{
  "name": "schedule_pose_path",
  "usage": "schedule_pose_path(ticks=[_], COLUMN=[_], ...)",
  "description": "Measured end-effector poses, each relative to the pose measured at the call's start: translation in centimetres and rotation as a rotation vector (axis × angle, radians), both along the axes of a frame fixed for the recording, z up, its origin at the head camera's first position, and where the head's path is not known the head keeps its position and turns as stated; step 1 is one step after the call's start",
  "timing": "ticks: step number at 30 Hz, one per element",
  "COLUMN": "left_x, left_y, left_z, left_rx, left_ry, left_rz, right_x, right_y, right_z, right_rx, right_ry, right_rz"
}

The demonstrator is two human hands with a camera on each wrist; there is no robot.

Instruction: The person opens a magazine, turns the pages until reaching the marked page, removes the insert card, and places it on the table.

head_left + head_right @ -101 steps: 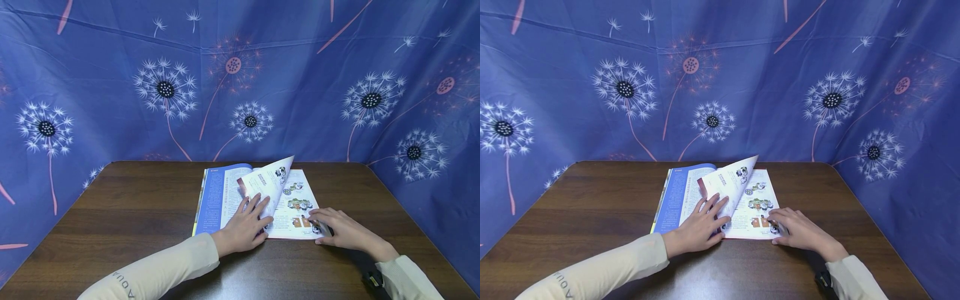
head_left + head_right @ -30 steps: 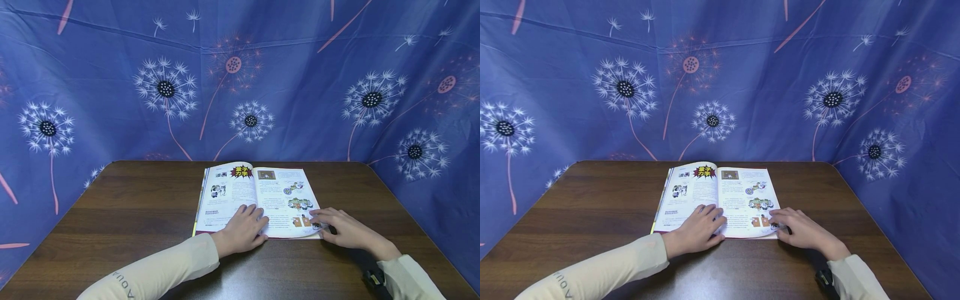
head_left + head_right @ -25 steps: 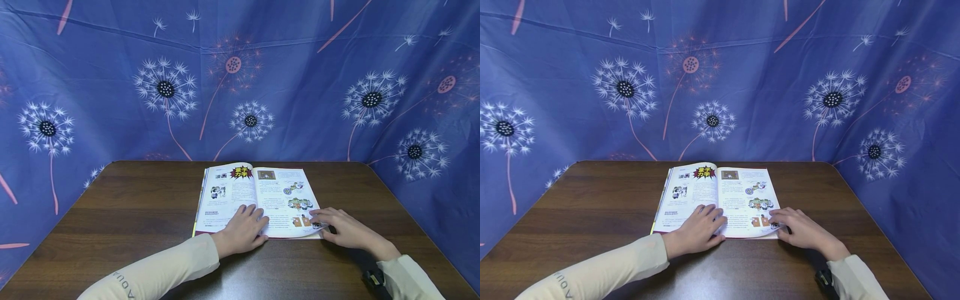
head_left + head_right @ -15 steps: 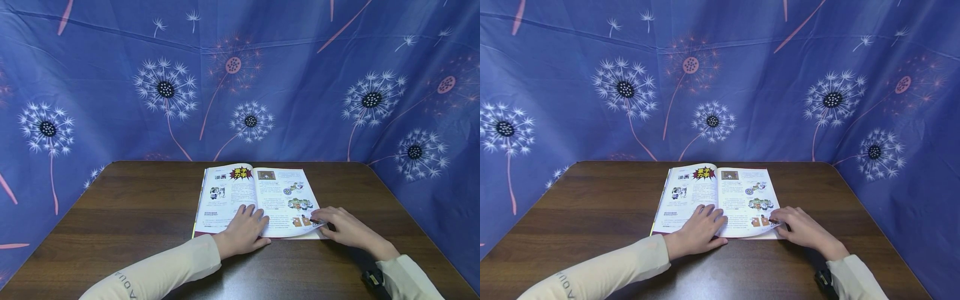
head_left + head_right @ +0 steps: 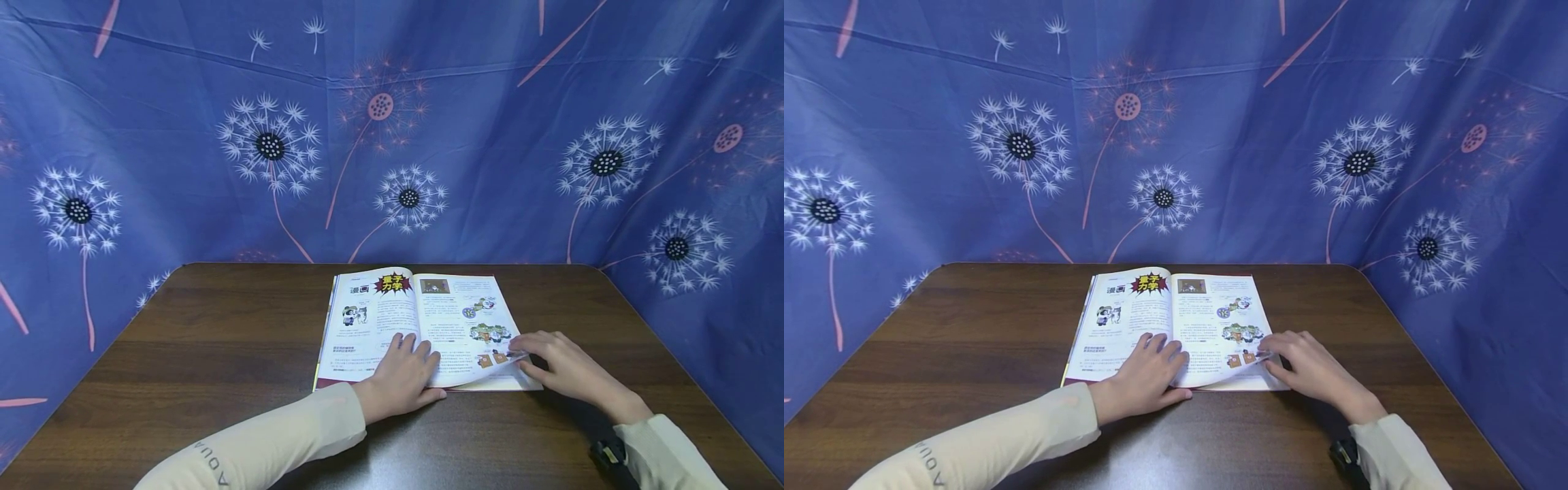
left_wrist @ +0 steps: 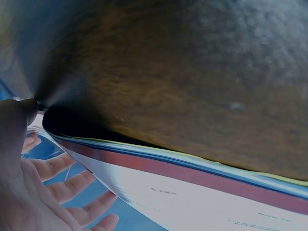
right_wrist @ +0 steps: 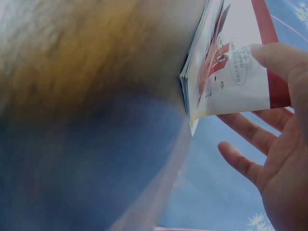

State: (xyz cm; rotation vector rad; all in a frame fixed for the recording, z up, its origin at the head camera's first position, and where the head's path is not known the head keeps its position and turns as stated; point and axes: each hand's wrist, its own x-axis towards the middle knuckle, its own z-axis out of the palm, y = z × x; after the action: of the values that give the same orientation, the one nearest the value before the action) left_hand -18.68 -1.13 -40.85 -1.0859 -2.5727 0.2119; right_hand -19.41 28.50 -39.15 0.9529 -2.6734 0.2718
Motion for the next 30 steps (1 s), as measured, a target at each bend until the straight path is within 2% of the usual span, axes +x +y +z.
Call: schedule_pose_path(ticks=[12,21,30], left_x=[-0.10,-0.07,-0.07], left_y=[0.00,-0.10,-0.06], left_z=[0.04,0.09,0.15], left_rx=[0.004,0.009,0.023], left_ry=[-0.004,-0.040,-0.033], left_rz=[0.008,0.012,0.005], right_x=[0.01,-0.16,-0.34], right_y=[-0.01,0.22,0.25], right_z=[0.32,0.56,0.67], right_rx=[0.000,-0.054,-0.105], right_ry=[0.008,0.089,0.134], right_rz=[-0.013,0.003,-0.033])
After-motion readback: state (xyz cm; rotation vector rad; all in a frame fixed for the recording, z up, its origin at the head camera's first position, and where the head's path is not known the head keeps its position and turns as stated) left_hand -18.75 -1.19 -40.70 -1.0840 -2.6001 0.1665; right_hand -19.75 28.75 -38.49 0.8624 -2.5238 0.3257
